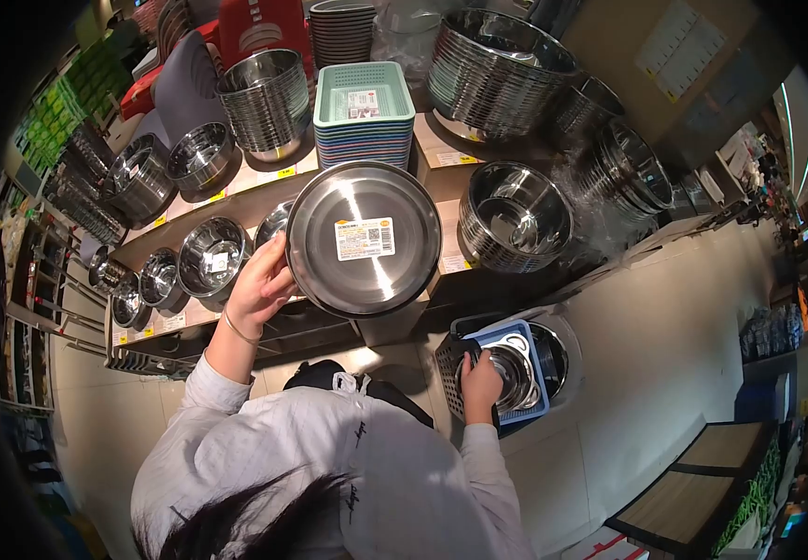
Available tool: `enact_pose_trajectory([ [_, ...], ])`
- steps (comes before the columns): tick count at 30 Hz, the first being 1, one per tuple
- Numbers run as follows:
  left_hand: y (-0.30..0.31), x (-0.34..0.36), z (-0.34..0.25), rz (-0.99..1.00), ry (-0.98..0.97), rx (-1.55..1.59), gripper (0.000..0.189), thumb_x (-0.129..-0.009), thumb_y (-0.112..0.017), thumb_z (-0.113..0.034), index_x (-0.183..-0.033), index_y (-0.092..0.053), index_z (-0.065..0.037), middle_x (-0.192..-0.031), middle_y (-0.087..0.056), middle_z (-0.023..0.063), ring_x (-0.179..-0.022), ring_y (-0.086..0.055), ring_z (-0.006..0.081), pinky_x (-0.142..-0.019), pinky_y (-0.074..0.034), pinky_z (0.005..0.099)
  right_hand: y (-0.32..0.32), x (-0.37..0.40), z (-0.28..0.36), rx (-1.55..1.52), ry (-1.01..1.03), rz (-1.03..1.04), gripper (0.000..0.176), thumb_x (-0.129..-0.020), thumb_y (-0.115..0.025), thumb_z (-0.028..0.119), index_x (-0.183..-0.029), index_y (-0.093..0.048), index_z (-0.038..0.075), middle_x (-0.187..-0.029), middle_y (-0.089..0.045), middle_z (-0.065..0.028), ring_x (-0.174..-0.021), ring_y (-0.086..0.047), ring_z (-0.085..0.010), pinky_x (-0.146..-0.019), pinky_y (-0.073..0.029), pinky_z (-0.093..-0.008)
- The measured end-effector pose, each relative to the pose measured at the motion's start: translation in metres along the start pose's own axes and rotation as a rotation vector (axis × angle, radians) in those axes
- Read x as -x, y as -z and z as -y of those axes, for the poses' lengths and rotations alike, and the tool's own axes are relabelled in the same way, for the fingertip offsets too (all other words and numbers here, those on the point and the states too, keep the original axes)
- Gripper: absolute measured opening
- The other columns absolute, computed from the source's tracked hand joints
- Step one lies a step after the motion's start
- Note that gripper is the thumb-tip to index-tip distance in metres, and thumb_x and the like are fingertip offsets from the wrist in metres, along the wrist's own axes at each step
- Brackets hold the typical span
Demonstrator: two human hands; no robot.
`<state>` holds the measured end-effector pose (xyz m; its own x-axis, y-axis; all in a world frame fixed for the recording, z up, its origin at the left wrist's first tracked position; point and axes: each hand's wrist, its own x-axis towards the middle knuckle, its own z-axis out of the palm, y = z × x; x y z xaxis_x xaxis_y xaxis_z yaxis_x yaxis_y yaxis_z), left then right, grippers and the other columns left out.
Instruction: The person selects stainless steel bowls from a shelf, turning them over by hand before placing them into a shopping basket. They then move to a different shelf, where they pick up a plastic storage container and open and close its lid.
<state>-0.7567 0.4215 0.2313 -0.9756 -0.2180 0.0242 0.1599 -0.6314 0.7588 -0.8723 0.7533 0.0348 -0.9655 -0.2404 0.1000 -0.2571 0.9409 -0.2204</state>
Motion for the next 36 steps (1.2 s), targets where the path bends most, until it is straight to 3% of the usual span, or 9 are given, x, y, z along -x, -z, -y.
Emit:
enact_pose_trajectory([
  [11, 0.003, 0.01, 0.007, 0.062, 0.004, -0.109, 0.03, -0.096, -0.035, -0.028, -0.104, -0.05, -0.004, -0.08, -0.058, 0.0006, -0.037, -0.031, -0.0003, -0.035, -0.024, 0.0134, 0.007, -0.002, 0.001, -0.003, -0.024, 0.016, 0.037, -0.085, -0.049, 0.039, -0.091, -0.054, 0.003, -0.072, -0.061, -0.0185, -0.063, -0.06, -0.0368, -0.057, -0.048, -0.0449],
  [14, -0.005, 0.014, 0.005, 0.057, -0.013, -0.239, 0.031, -0.096, -0.036, -0.029, -0.108, -0.049, -0.003, -0.088, -0.058, 0.0018, -0.042, -0.038, 0.0029, -0.037, -0.029, 0.015, 0.006, 0.001, 0.0, -0.084, -0.073, 0.074, 0.036, -0.085, -0.05, 0.034, -0.098, -0.053, 0.001, -0.084, -0.06, -0.0201, -0.075, -0.059, -0.0379, -0.066, -0.047, -0.0447],
  [18, -0.01, 0.017, 0.01, 0.048, 0.028, -0.336, 0.029, -0.095, -0.039, -0.026, -0.109, -0.048, -0.002, -0.09, -0.055, 0.0019, -0.05, -0.047, 0.0068, -0.045, -0.038, 0.0177, 0.02, 0.001, 0.007, -0.098, 0.23, -0.147, 0.035, -0.084, -0.053, 0.024, -0.108, -0.05, 0.0, -0.106, -0.051, -0.0198, -0.096, -0.048, -0.0367, -0.083, -0.039, -0.0415],
  [20, -0.006, 0.02, 0.018, 0.055, 0.049, -0.425, 0.027, -0.094, -0.042, -0.023, -0.108, -0.047, -0.001, -0.088, -0.052, 0.0014, -0.056, -0.053, 0.01, -0.054, -0.043, 0.0201, 0.043, 0.0, 0.03, -0.295, 0.347, -0.243, 0.036, -0.085, -0.051, 0.024, -0.112, -0.049, 0.001, -0.107, -0.051, -0.0173, -0.092, -0.051, -0.0314, -0.08, -0.042, -0.0385],
  [23, -0.009, 0.018, 0.026, 0.117, 0.081, -0.5, 0.025, -0.093, -0.045, -0.018, -0.107, -0.047, 0.001, -0.086, -0.049, 0.0009, -0.061, -0.057, 0.0119, -0.059, -0.045, 0.0221, 0.064, -0.005, 0.059, -1.237, 0.163, 0.154, 0.039, -0.094, -0.038, 0.026, -0.126, -0.038, 0.003, -0.117, -0.048, -0.0145, -0.1, -0.051, -0.0216, -0.083, -0.043, -0.0322],
  [26, -0.028, 0.019, 0.036, 0.185, 0.127, -0.586, 0.022, -0.091, -0.047, -0.011, -0.108, -0.049, 0.003, -0.091, -0.054, 0.0042, -0.067, -0.06, 0.0121, -0.063, -0.047, 0.0222, 0.08, -0.002, 0.081, -1.705, 0.115, 0.248, 0.045, -0.097, -0.027, 0.032, -0.132, -0.032, 0.004, -0.129, -0.041, -0.0111, -0.115, -0.043, -0.021, -0.092, -0.038, -0.0322],
  [28, -0.032, 0.021, 0.045, 0.239, 0.165, -0.658, 0.023, -0.089, -0.05, -0.008, -0.109, -0.052, 0.004, -0.096, -0.056, 0.0066, -0.07, -0.061, 0.0127, -0.065, -0.048, 0.0224, 0.067, -0.006, 0.082, -1.608, 0.192, 0.209, 0.056, -0.096, -0.026, 0.04, -0.139, -0.012, 0.008, -0.134, -0.031, -0.0121, -0.112, -0.045, -0.0207, -0.091, -0.041, -0.035],
  [31, -0.043, 0.023, 0.047, 0.322, 0.012, -0.917, 0.023, -0.084, -0.055, -0.004, -0.106, -0.055, 0.004, -0.097, -0.056, 0.0107, -0.071, -0.062, 0.0166, -0.068, -0.05, 0.0258, 0.067, -0.008, 0.084, -1.924, -0.101, 0.395, 0.06, -0.094, -0.021, 0.048, -0.137, -0.022, 0.006, -0.136, -0.034, -0.0085, -0.123, -0.035, -0.0204, -0.101, -0.029, -0.036],
  [36, -0.045, 0.012, 0.041, 0.627, -0.238, -1.346, 0.025, -0.08, -0.057, -0.001, -0.105, -0.055, 0.001, -0.102, -0.055, 0.0118, -0.082, -0.06, 0.0237, -0.076, -0.048, 0.0302, 0.067, -0.007, 0.063, -2.034, -0.076, 0.445, 0.053, -0.096, -0.024, 0.042, -0.132, -0.032, 0.004, -0.13, -0.042, -0.0088, -0.118, -0.041, -0.0205, -0.1, -0.032, -0.0339],
])
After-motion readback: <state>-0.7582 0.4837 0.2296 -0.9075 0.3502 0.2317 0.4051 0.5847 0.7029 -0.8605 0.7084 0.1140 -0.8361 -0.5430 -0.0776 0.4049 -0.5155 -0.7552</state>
